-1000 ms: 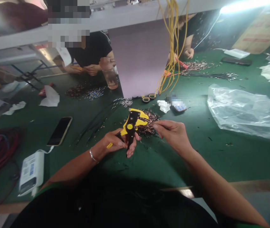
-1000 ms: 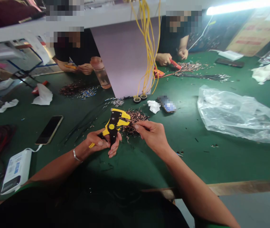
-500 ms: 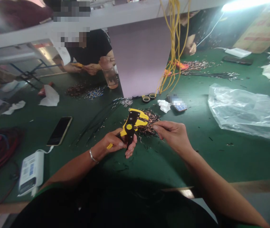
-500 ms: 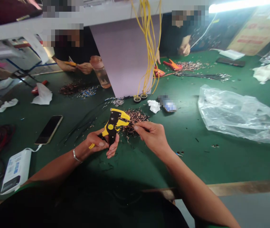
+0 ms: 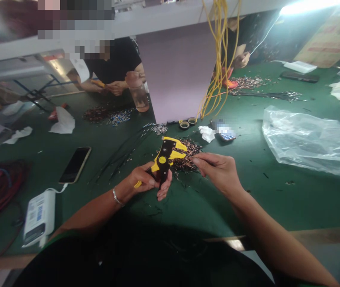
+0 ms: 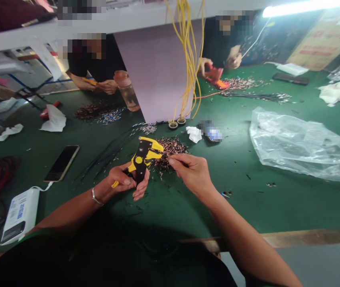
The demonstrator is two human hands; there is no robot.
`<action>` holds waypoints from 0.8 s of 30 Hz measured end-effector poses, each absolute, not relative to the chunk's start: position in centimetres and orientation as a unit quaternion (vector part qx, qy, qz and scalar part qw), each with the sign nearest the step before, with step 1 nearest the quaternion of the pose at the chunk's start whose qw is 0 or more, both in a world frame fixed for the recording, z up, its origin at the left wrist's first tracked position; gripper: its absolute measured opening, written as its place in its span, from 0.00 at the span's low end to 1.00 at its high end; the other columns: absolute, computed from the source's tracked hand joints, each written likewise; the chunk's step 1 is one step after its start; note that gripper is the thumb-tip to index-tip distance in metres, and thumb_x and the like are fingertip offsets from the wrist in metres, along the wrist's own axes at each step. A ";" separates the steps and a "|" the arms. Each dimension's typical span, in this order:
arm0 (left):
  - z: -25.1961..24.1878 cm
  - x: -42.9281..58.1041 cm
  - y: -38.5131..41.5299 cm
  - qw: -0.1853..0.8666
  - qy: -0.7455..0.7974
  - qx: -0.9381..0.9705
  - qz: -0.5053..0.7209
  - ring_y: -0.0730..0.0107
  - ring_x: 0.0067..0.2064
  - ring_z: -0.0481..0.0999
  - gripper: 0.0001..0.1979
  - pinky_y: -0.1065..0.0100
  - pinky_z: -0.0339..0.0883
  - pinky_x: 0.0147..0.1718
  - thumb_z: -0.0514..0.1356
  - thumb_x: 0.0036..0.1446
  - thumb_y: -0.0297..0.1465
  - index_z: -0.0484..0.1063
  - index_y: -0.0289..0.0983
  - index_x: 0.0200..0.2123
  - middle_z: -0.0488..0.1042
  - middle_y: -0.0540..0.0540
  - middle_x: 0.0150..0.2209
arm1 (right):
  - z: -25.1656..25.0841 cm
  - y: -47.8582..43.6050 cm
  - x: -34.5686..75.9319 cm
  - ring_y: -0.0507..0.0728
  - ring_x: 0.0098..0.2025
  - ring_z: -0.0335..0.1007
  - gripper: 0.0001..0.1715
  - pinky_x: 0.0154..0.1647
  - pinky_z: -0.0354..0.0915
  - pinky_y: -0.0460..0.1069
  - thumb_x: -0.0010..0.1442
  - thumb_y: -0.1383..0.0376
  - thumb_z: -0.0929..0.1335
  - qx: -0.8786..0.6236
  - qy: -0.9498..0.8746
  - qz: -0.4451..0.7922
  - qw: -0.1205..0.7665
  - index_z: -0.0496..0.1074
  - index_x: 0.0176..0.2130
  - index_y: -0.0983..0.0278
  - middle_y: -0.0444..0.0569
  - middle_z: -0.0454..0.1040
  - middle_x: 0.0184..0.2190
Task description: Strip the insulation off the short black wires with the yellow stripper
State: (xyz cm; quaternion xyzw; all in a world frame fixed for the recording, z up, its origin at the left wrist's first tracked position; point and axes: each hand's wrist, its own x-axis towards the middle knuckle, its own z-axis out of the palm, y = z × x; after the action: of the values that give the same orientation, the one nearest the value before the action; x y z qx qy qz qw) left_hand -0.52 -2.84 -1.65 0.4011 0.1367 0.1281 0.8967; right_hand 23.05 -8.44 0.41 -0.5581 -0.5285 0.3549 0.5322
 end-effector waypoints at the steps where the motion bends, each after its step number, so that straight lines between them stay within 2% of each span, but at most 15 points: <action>1: -1.7 -0.5 -2.9 0.896 0.135 0.403 0.129 0.65 0.24 0.72 0.18 0.62 0.70 0.23 0.66 0.39 0.31 0.76 0.33 0.38 0.72 0.44 0.26 | 0.4 -8.4 23.1 0.49 0.17 0.60 0.08 0.17 0.60 0.46 0.52 0.62 0.71 -0.557 -0.529 0.356 0.533 0.83 0.29 0.62 0.41 0.68 0.14; 12: -1.5 -0.5 -3.1 0.899 0.143 0.387 0.150 0.68 0.22 0.72 0.14 0.66 0.71 0.22 0.66 0.42 0.28 0.76 0.31 0.36 0.73 0.44 0.25 | 0.4 -8.5 22.9 0.48 0.17 0.60 0.09 0.18 0.60 0.46 0.52 0.61 0.72 -0.563 -0.520 0.363 0.530 0.83 0.30 0.62 0.41 0.67 0.13; 18: -1.7 -0.7 -3.3 0.895 0.155 0.380 0.175 0.72 0.20 0.69 0.11 0.69 0.68 0.18 0.65 0.45 0.26 0.75 0.32 0.35 0.71 0.48 0.24 | 0.8 -8.5 22.9 0.49 0.17 0.60 0.09 0.18 0.60 0.46 0.51 0.61 0.72 -0.565 -0.516 0.367 0.529 0.83 0.28 0.62 0.41 0.67 0.13; 24: -1.8 -0.8 -3.1 0.897 0.146 0.384 0.166 0.71 0.21 0.70 0.13 0.67 0.69 0.19 0.65 0.43 0.27 0.75 0.32 0.36 0.71 0.47 0.24 | 0.6 -8.4 23.1 0.48 0.17 0.61 0.08 0.19 0.61 0.47 0.50 0.61 0.73 -0.571 -0.498 0.365 0.542 0.83 0.29 0.62 0.41 0.68 0.14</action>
State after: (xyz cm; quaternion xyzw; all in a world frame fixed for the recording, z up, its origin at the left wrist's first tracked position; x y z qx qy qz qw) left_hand -0.81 -3.11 -1.78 0.3837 0.1461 0.1660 0.8966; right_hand 23.12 -8.40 0.60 -0.5706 -0.4980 0.3645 0.5417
